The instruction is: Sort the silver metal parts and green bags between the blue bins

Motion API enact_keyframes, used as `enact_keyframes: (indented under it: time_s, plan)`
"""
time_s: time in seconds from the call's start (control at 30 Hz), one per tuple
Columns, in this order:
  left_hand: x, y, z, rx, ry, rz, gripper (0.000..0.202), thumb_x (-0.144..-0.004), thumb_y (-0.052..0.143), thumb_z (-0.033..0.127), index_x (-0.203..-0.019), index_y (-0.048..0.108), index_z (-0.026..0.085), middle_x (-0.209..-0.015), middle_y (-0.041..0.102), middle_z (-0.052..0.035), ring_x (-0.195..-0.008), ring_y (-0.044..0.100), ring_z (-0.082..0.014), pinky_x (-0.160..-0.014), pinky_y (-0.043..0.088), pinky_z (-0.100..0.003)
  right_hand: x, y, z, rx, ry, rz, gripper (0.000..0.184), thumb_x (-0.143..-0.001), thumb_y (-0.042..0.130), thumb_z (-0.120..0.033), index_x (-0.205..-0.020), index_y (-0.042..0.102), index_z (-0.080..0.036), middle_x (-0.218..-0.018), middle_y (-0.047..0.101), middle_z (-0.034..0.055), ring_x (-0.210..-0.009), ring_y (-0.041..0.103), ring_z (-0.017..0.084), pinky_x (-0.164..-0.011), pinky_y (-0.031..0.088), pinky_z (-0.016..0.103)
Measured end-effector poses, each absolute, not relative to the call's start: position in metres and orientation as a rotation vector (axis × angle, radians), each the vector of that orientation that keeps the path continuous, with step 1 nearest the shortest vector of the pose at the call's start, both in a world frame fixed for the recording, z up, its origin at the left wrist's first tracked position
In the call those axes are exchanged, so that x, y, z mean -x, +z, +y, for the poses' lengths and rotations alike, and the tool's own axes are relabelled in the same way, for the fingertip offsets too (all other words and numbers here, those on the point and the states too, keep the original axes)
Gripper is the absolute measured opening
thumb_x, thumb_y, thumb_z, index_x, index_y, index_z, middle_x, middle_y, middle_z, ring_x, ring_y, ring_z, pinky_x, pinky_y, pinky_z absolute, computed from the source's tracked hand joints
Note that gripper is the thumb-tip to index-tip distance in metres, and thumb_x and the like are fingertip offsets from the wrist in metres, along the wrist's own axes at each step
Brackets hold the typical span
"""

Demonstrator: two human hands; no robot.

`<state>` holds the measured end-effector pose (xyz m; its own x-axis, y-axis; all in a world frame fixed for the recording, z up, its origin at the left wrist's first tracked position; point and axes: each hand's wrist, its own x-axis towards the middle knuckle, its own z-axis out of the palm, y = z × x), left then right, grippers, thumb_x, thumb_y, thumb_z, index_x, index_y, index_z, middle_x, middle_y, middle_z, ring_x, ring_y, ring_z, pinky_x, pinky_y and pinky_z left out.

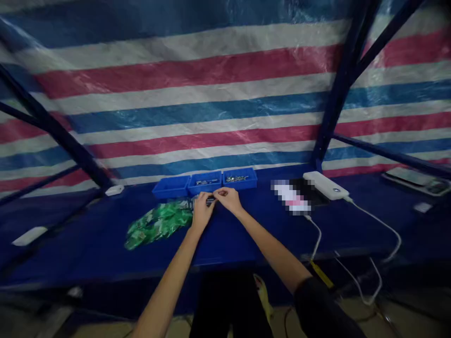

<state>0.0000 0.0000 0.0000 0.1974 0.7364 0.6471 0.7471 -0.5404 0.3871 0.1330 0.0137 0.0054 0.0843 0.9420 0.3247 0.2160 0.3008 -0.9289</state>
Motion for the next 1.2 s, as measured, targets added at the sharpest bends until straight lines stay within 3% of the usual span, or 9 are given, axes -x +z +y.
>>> enact_keyframes:
  time_s: [0.2,0.37,0.6,0.87,1.03,1.2]
  plan:
    - [-0.003,0.009,-0.009,2.325,-1.263,-1.572,0.017,-0.082,0.051,0.026,-0.094,0.060,0.020,-0.091,0.061,-0.0046,-0.090,0.057,-0.0193,-0.080,0.043,-0.032,-0.130,0.002,0.016,1.131,0.873,-1.339,0.019,-0.072,0.055,-0.028,-0.076,0.070,-0.018,-0.076,0.071,0.0025,-0.072,0.065,0.015,-0.071,0.049,0.025]
    - [0.000,0.015,-0.017,2.145,-1.059,-1.750,0.021,-0.081,0.053,0.030,-0.099,0.061,0.023,-0.095,0.060,-0.0053,-0.094,0.054,-0.0232,-0.078,0.040,-0.036,-0.130,0.000,0.020,1.140,1.005,-1.211,0.023,-0.073,0.054,-0.031,-0.082,0.070,-0.017,-0.074,0.070,0.0034,-0.073,0.065,0.017,-0.069,0.050,0.026]
    - [0.005,0.011,-0.016,2.091,-0.750,-1.948,0.025,-0.078,0.054,0.038,-0.092,0.063,0.020,-0.094,0.057,-0.0097,-0.093,0.053,-0.0271,-0.079,0.041,-0.038,-0.138,0.006,0.025,1.150,0.908,-1.147,0.020,-0.068,0.060,-0.034,-0.060,0.066,-0.017,-0.063,0.068,0.0037,-0.065,0.064,0.017,-0.068,0.050,0.027]
    - [0.004,0.005,-0.012,2.443,-0.944,-1.705,0.024,-0.077,0.058,0.037,-0.092,0.063,0.020,-0.091,0.058,-0.0072,-0.091,0.055,-0.0230,-0.084,0.043,-0.037,-0.136,0.026,0.020,0.786,1.219,-1.164,0.029,-0.075,0.058,-0.038,-0.097,0.066,-0.022,-0.101,0.068,0.0042,-0.094,0.064,0.017,-0.069,0.051,0.024]
    - [0.002,-0.002,-0.007,2.621,-0.974,-1.595,0.027,-0.074,0.062,0.029,-0.100,0.061,0.019,-0.096,0.060,-0.0074,-0.092,0.056,-0.0221,-0.086,0.044,-0.037,-0.137,0.016,0.022,0.982,1.071,-1.281,0.022,-0.076,0.054,-0.025,-0.091,0.068,-0.018,-0.091,0.071,0.0049,-0.084,0.066,0.016,-0.072,0.052,0.026]
    - [0.002,-0.002,-0.006,2.532,-0.928,-1.676,0.022,-0.076,0.058,0.023,-0.097,0.062,0.017,-0.095,0.062,-0.0082,-0.093,0.055,-0.0241,-0.085,0.043,-0.040,-0.144,0.000,0.024,1.250,0.751,-1.522,0.019,-0.070,0.055,-0.017,-0.081,0.071,-0.020,-0.083,0.072,0.0022,-0.079,0.067,0.016,-0.077,0.051,0.026]
